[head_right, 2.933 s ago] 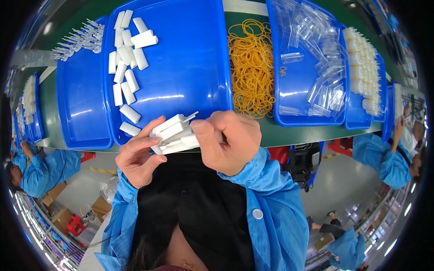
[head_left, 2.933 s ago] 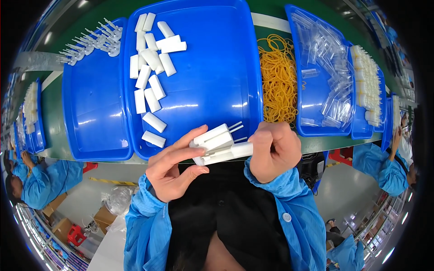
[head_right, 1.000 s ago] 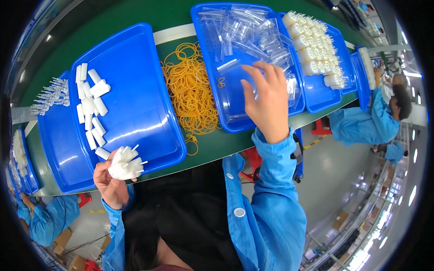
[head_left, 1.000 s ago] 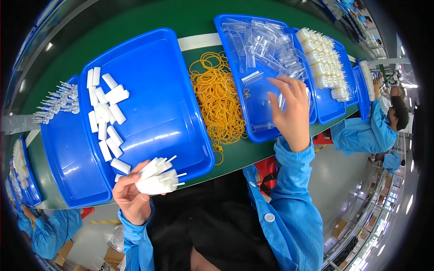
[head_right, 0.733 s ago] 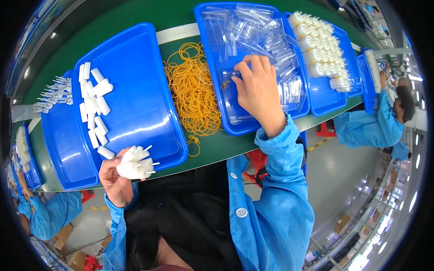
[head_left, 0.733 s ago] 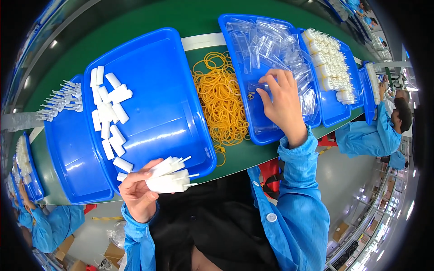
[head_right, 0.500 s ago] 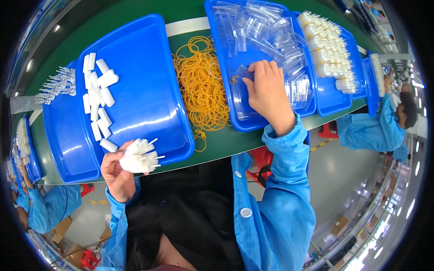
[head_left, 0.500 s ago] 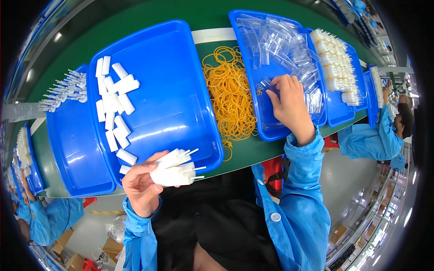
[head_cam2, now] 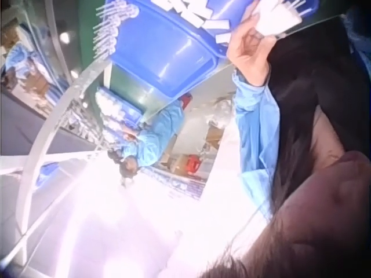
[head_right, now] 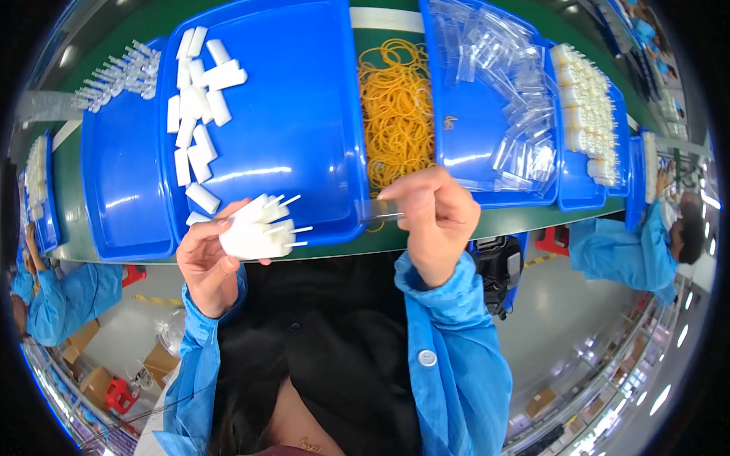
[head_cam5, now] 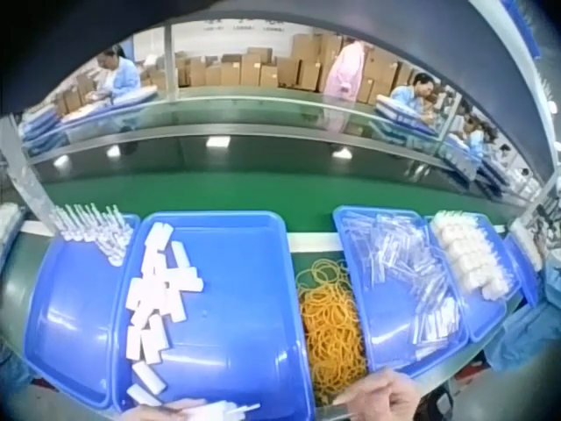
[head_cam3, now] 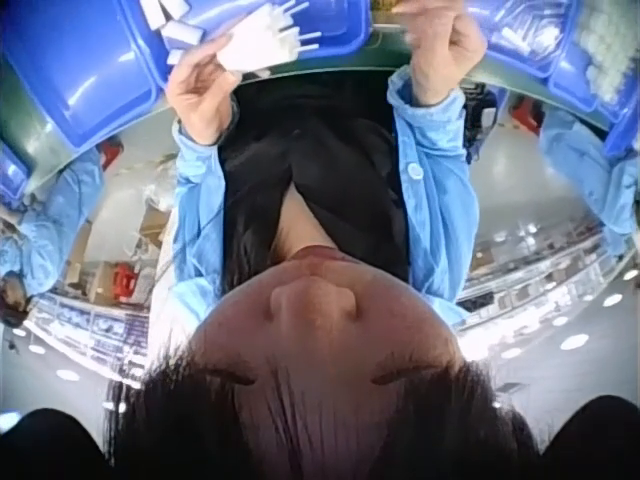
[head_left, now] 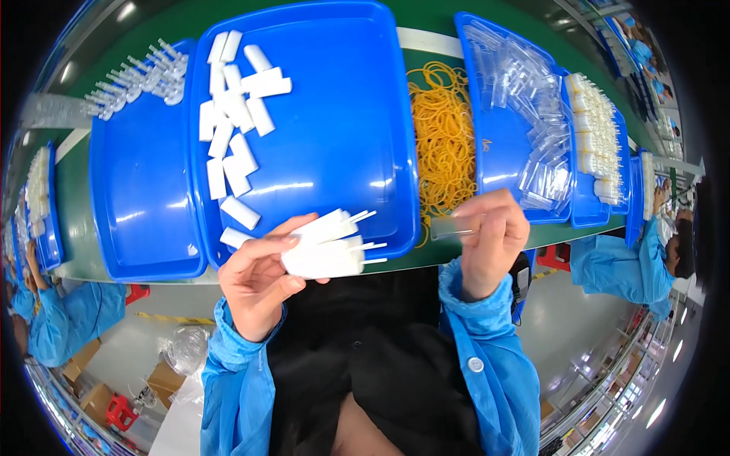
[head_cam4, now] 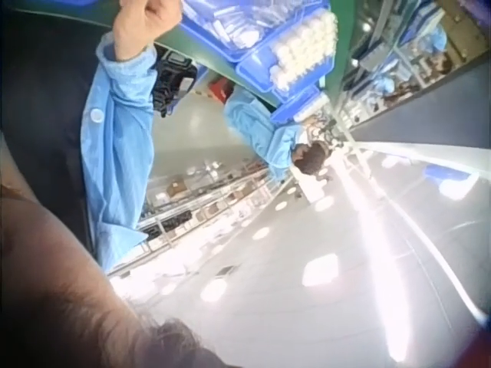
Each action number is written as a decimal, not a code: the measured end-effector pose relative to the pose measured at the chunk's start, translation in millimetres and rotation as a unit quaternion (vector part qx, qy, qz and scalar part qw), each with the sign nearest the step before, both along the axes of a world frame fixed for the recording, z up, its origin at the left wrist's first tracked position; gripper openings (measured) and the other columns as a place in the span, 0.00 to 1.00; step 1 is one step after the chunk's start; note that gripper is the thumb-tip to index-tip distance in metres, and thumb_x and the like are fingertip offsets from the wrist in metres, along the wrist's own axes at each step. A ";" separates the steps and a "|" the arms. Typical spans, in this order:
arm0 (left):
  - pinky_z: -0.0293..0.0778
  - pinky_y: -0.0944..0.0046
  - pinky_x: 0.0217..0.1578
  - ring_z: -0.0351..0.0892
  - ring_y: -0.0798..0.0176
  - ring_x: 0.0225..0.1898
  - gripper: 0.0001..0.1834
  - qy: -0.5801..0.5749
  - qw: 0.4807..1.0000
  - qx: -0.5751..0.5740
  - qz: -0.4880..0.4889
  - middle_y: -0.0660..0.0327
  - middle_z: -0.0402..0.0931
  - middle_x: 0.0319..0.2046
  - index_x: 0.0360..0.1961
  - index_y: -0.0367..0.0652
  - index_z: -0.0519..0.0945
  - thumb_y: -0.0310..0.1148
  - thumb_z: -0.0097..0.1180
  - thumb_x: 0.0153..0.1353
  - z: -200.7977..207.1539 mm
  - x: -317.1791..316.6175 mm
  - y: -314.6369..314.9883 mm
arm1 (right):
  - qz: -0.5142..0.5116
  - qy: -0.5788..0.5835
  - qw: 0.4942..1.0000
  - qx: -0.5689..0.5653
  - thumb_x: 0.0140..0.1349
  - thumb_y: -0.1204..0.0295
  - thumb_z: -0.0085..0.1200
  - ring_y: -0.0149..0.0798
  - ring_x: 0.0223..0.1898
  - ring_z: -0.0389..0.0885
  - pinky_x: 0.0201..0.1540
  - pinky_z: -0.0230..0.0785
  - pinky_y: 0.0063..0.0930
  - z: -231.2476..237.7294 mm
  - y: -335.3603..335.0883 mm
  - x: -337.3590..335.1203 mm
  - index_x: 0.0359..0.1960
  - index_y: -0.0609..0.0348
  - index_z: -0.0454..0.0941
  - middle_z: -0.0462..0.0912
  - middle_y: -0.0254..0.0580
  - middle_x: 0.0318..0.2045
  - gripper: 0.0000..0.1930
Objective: The person assembles components at a workstation by fitting white sleeves onto the prongs of a base, sliding clear plastic caps over them, securing the bundle with a rubber band, and placing the finished unit onto a tray.
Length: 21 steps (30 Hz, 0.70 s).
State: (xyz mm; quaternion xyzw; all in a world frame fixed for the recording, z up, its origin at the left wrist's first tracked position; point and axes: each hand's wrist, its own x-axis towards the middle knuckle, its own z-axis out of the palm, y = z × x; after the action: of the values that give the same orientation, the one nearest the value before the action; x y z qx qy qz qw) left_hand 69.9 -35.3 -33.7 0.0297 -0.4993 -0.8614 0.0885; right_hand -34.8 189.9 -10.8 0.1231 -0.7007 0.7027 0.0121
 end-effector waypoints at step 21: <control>0.74 0.57 0.46 0.71 0.48 0.52 0.19 0.020 0.995 -0.089 0.040 0.37 0.65 0.53 0.45 0.34 0.73 0.22 0.61 0.50 -1.8 7.8 -3.5 | 0.183 -0.056 0.981 -0.031 0.61 0.75 0.49 0.20 0.26 0.68 0.28 0.60 0.14 4.6 -51.9 22.9 0.40 0.64 0.70 0.74 0.35 0.30 0.07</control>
State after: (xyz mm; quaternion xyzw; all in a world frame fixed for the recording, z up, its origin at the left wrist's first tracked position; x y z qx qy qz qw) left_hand 77.7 -38.8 -35.6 0.0246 -0.5701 -0.8099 0.1355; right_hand -11.8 138.0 -6.2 0.2096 -0.6436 0.7203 -0.1519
